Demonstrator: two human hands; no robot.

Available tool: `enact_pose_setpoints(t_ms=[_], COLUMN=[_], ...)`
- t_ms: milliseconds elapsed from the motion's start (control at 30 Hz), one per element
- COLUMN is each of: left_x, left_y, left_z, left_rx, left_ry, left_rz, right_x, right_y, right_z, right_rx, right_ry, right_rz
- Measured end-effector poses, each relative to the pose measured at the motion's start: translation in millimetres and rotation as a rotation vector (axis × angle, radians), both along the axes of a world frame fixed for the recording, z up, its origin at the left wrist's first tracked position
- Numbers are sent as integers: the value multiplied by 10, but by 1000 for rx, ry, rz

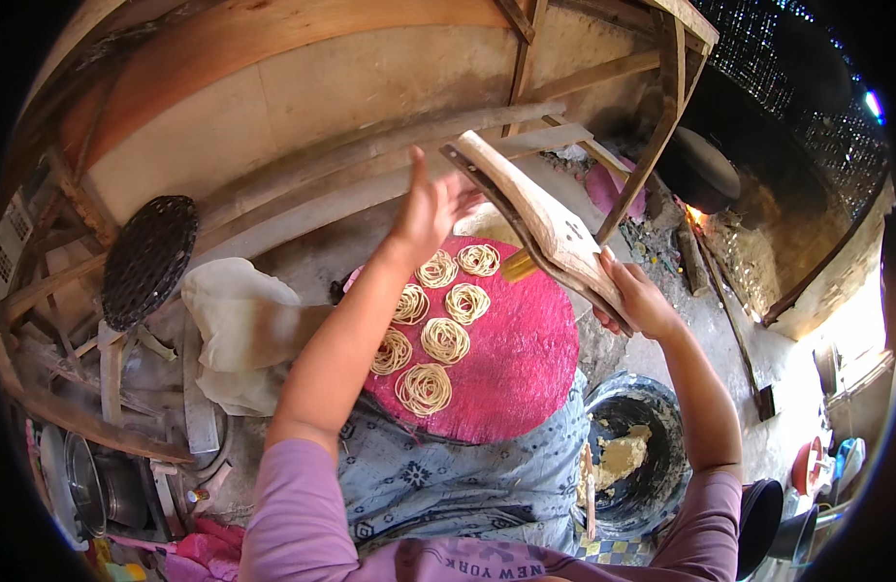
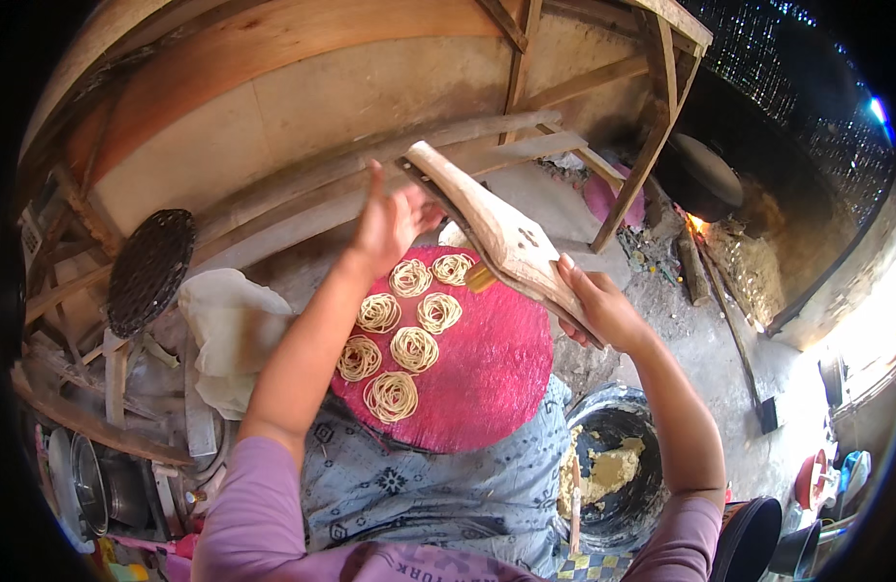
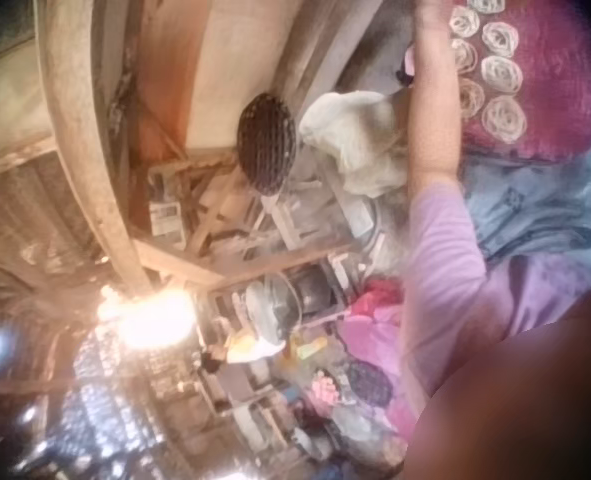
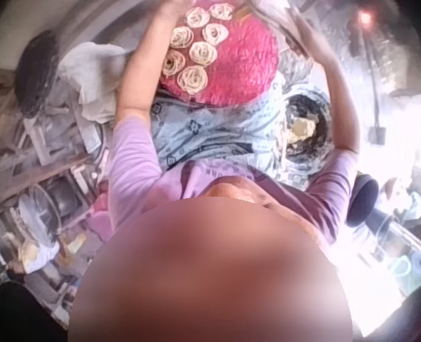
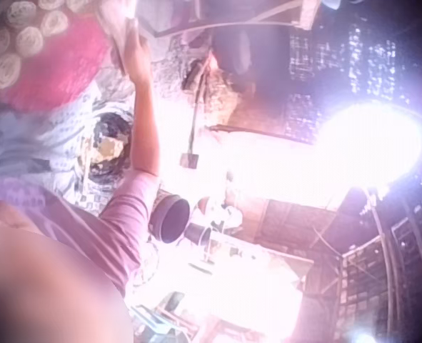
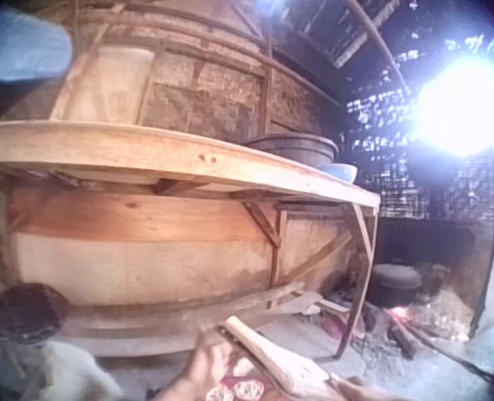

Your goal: The person kneads dough in a large bowl, adds water, and uses a wooden noodle press to extrude dough into spiral shapes onto a purple tray. They repeatedly fill the press, push the dough through, and arrange the resulting noodle spirals on the tray.

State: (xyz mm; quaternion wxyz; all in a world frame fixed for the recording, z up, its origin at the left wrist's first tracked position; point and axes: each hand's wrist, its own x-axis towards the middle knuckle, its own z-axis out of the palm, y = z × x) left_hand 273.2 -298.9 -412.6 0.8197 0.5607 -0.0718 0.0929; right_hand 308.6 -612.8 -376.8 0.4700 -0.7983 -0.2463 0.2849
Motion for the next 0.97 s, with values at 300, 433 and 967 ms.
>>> enact_pose_setpoints(t_ms=[300, 433, 967], left_x=[922, 999, 898], left_y=[-171, -50, 46], left_z=[-333, -474, -91], left_rx=[-1116, -1186, -1159], left_ry=[-115, -128, -71], left_rz=[-84, -108, -108], right_x=[396, 464, 363], right_y=[270, 405, 413], right_z=[102, 21, 73], right_rx=[-381, -412, -341], right_ry=[96, -37, -172], right_rz=[3, -24, -146])
